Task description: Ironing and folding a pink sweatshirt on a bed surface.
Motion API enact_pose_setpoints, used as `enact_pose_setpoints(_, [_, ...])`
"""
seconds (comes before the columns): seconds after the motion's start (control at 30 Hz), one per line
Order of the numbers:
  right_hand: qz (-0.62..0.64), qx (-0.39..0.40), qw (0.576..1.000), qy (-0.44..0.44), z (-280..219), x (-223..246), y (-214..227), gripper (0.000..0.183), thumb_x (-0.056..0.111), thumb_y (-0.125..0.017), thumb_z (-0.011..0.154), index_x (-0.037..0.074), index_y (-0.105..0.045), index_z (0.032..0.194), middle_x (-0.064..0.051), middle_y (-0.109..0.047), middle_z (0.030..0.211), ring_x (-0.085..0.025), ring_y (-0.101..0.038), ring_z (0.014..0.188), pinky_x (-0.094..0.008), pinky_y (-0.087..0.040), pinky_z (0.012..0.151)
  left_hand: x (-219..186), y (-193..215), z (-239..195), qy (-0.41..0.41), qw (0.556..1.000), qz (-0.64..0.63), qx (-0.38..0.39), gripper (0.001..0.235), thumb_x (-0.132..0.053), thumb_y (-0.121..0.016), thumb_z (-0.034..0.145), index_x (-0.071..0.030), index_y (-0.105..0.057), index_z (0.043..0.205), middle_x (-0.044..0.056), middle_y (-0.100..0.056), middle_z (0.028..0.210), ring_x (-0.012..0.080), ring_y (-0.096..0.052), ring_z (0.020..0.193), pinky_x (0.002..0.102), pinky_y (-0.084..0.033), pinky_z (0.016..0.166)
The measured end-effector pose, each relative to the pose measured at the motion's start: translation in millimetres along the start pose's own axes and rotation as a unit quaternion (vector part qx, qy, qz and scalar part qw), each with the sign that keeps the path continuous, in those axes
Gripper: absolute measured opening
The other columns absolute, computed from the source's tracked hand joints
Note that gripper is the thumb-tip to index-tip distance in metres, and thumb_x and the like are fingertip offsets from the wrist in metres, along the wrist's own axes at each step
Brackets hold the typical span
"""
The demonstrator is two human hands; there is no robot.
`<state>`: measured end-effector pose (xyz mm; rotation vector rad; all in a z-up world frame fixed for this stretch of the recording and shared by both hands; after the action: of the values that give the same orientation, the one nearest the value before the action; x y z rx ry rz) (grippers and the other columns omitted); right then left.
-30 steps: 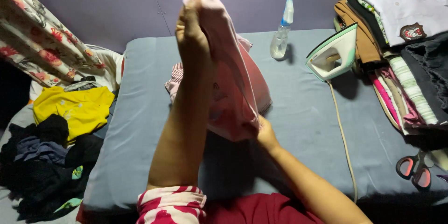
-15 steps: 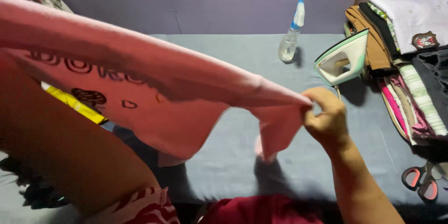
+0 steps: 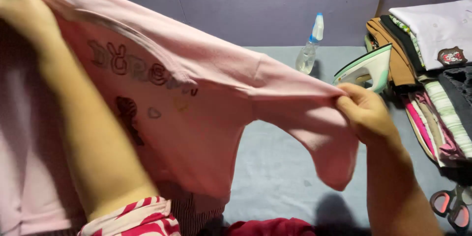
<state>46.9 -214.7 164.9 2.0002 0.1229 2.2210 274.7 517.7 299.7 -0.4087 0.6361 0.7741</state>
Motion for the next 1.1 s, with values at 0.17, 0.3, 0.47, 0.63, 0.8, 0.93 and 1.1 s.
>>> enact_pose_setpoints(0.17, [-0.228,0.005,0.972,-0.049,71.8,-166.8,-32.6,0.036,0.029,-0.059,0.095,-0.002,-0.073,0.105,-0.014,-0.074,0.09,-0.022,-0.067,0.08,-0.036,-0.053,0.074,83.5,-93.9,-199.7,-0.063,0.968,0.183,0.161,0.022,-0.023,-0.07,0.105,-0.001,-0.072,0.102,0.016,-0.069,0.118,0.0334,-0.065,0.115,0.042,-0.051,0.1])
enact_pose_setpoints(0.3, [-0.299,0.013,0.952,-0.068,66.8,-283.4,-30.5,0.043,0.035,-0.068,0.089,-0.001,-0.071,0.112,-0.019,-0.074,0.098,-0.026,-0.069,0.085,-0.039,-0.053,0.077,131.0,-128.7,-352.0,0.1,0.856,0.381,0.335,0.061,-0.053,-0.074,0.084,-0.002,-0.067,0.117,0.028,-0.055,0.133,0.0477,-0.057,0.119,0.057,-0.049,0.093])
enact_pose_setpoints(0.47, [-0.202,0.045,0.94,-0.27,22.8,-308.8,-18.7,0.047,0.032,-0.075,0.086,0.004,-0.061,0.122,-0.015,-0.068,0.087,-0.023,-0.06,0.071,-0.038,-0.051,0.065,37.3,-152.9,-432.7,0.207,0.728,0.395,0.521,0.079,-0.072,-0.073,0.079,0.001,-0.07,0.108,0.022,-0.073,0.11,0.0396,-0.07,0.101,0.051,-0.056,0.083])
enact_pose_setpoints(0.63, [-0.003,0.165,0.969,-0.182,8.8,-301.4,-34.7,0.037,0.022,-0.073,0.086,-0.008,-0.07,0.107,-0.005,-0.072,0.093,-0.009,-0.065,0.082,-0.024,-0.055,0.074,81.7,-167.6,-506.2,0.225,0.644,0.397,0.614,0.05,-0.054,-0.076,0.074,-0.007,-0.075,0.093,0.018,-0.075,0.1,0.0359,-0.073,0.092,0.048,-0.057,0.076])
enact_pose_setpoints(0.8, [0.248,0.099,0.942,-0.204,1.8,-285.4,-28.2,0.032,0.014,-0.072,0.09,-0.001,-0.062,0.117,-0.007,-0.067,0.095,-0.016,-0.059,0.083,-0.031,-0.048,0.073,42.2,-185.1,-452.4,0.218,0.808,0.262,0.48,0.036,-0.042,-0.071,0.082,-0.007,-0.075,0.091,0.015,-0.076,0.087,0.0335,-0.072,0.083,0.045,-0.054,0.071])
enact_pose_setpoints(0.93, [0.066,0.26,0.927,-0.262,-22.5,-230.2,-63.8,0.051,0.009,-0.072,0.078,0.001,-0.066,0.128,-0.004,-0.074,0.113,-0.011,-0.067,0.1,-0.03,-0.054,0.089,54.7,-223.6,-415.3,0.255,0.886,0.067,0.383,0.034,-0.033,-0.074,0.091,-0.002,-0.067,0.081,0.008,-0.065,0.066,0.0141,-0.056,0.062,0.034,-0.046,0.059])
enact_pose_setpoints(1.1, [0.002,0.257,0.96,-0.108,-21.6,-260.6,-31.1,0.055,0.012,-0.074,0.082,-0.007,-0.065,0.134,-0.009,-0.07,0.122,-0.014,-0.064,0.108,-0.031,-0.05,0.095,43.2,-257.1,-382.9,0.289,0.899,-0.034,0.327,0.038,-0.028,-0.08,0.093,0.0,-0.064,0.072,-0.003,-0.055,0.064,0.0055,-0.045,0.062,0.028,-0.039,0.057])
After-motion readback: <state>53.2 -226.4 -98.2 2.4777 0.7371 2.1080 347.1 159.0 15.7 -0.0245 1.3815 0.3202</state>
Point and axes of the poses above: each hand's wrist, its own z-axis towards the middle knuckle, its own y-axis out of the back of the hand, x = y × z, the point moved 10 cm from there along z, towards the middle knuckle
